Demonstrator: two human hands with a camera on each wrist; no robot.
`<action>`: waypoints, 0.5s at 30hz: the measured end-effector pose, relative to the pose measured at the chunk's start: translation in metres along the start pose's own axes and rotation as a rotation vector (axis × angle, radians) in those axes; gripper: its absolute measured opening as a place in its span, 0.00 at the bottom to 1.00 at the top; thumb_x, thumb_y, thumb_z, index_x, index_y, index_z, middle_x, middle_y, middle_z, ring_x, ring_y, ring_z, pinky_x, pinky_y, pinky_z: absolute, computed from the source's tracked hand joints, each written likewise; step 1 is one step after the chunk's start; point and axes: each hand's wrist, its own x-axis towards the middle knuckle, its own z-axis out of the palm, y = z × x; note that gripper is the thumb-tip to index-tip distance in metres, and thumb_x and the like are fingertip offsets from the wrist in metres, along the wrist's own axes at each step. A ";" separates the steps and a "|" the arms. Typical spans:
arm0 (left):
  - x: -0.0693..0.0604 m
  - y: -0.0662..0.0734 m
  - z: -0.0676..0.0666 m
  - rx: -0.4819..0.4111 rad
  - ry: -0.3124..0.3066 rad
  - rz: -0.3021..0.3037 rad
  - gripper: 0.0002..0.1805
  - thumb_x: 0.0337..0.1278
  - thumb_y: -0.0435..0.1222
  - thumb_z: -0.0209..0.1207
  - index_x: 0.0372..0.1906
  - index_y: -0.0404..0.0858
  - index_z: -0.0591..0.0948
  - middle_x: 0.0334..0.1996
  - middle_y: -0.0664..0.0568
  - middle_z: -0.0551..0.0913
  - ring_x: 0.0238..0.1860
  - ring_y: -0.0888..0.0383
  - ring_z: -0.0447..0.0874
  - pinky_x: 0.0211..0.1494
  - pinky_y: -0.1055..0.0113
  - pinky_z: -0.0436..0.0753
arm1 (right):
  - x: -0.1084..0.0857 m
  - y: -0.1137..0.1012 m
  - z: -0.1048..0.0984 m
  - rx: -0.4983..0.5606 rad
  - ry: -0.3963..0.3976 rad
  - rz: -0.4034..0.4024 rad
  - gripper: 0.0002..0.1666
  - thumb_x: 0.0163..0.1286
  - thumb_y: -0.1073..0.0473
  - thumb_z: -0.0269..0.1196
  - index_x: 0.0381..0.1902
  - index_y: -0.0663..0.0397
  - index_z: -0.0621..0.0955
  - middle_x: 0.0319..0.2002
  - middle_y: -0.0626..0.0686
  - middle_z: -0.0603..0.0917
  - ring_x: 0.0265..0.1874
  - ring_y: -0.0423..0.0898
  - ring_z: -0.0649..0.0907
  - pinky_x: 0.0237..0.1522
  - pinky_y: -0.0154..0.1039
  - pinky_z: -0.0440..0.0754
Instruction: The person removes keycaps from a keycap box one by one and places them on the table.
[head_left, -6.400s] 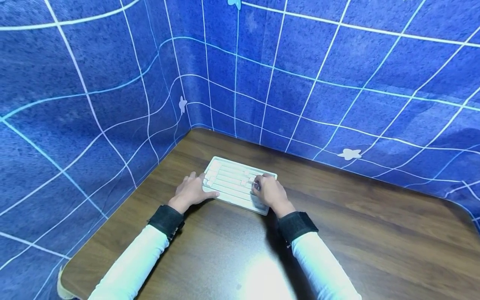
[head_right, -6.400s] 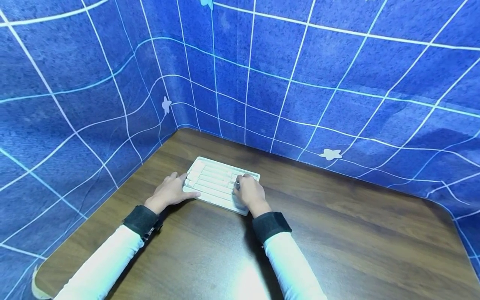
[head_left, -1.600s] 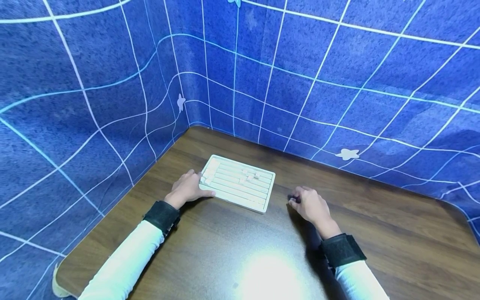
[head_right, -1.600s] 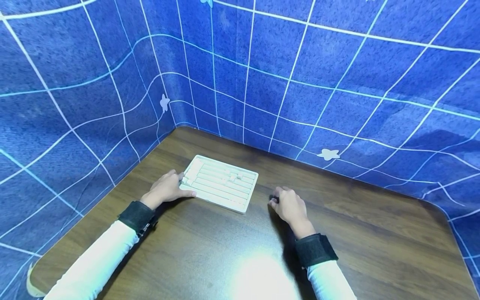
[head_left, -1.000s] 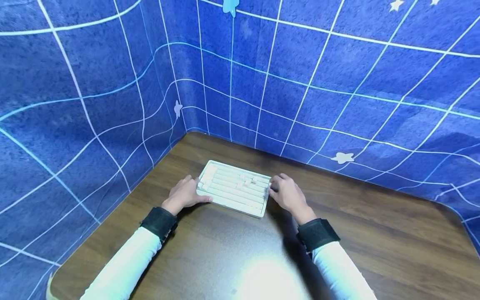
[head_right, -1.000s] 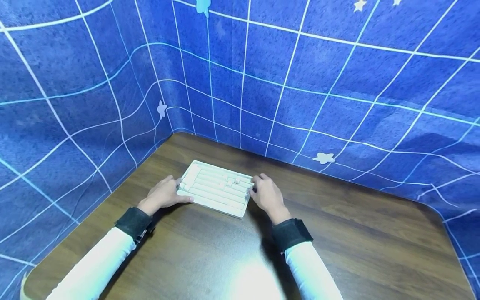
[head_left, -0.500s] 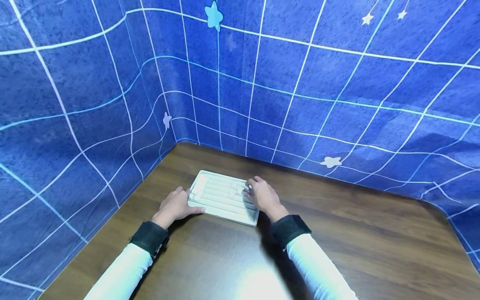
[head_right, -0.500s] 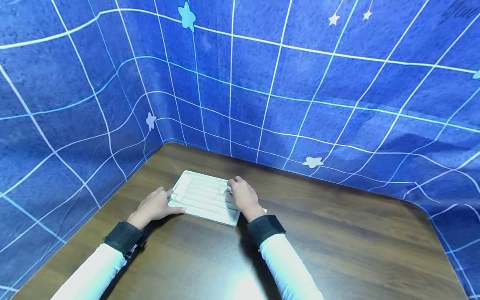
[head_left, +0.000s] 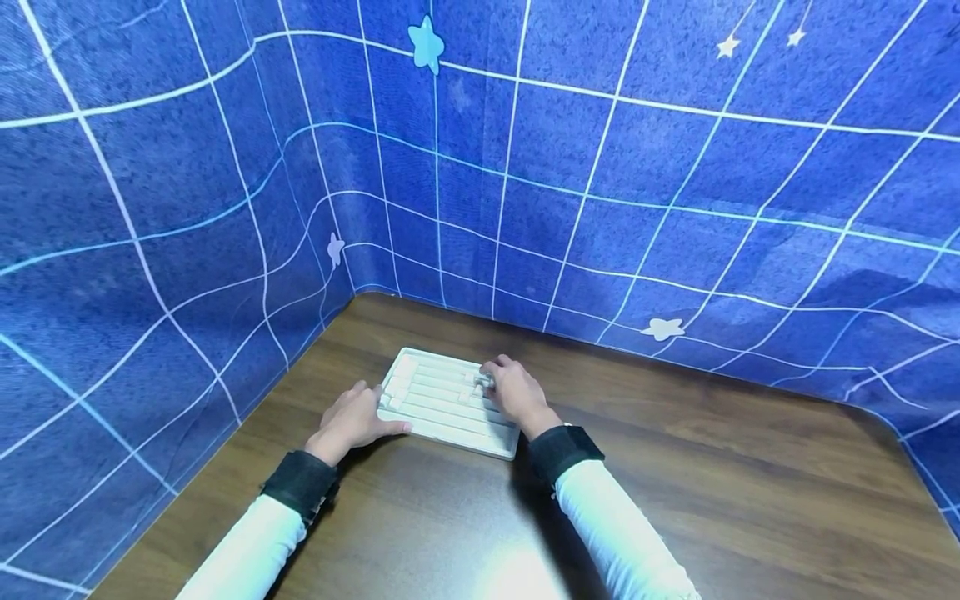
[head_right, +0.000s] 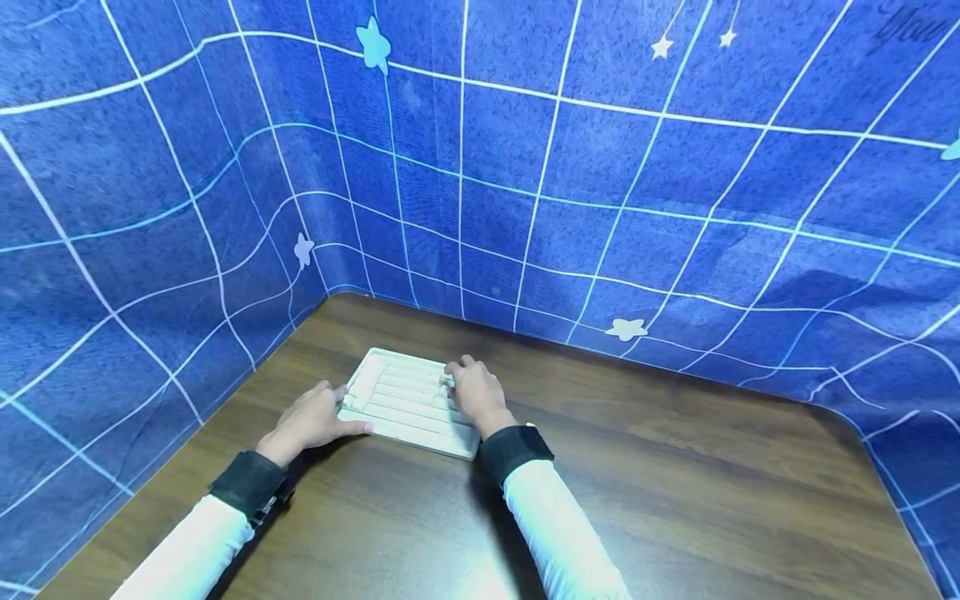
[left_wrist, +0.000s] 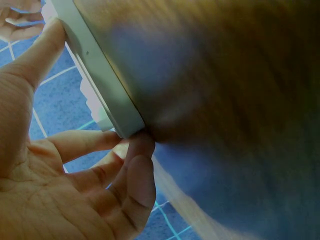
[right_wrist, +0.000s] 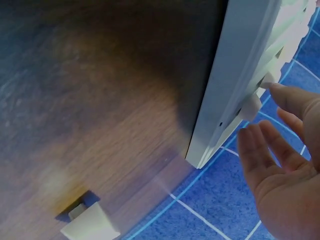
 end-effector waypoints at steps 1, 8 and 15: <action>0.000 0.000 0.000 0.001 0.003 0.000 0.56 0.40 0.67 0.67 0.66 0.28 0.71 0.55 0.32 0.76 0.52 0.40 0.77 0.46 0.44 0.81 | 0.001 0.000 0.001 -0.007 -0.005 -0.001 0.17 0.59 0.64 0.70 0.48 0.54 0.83 0.45 0.56 0.82 0.42 0.55 0.84 0.43 0.45 0.85; 0.001 -0.001 0.003 0.007 0.021 0.028 0.56 0.40 0.67 0.67 0.64 0.28 0.72 0.54 0.31 0.76 0.50 0.39 0.79 0.43 0.44 0.82 | 0.001 -0.002 0.004 -0.061 -0.054 0.044 0.16 0.62 0.65 0.67 0.48 0.51 0.85 0.52 0.54 0.83 0.49 0.55 0.84 0.45 0.46 0.85; 0.000 -0.001 0.002 0.008 0.024 0.021 0.55 0.41 0.66 0.67 0.65 0.28 0.72 0.58 0.29 0.75 0.55 0.37 0.77 0.47 0.41 0.81 | 0.000 0.002 0.007 -0.060 -0.055 0.052 0.11 0.62 0.67 0.65 0.40 0.48 0.87 0.47 0.51 0.86 0.45 0.54 0.85 0.41 0.47 0.85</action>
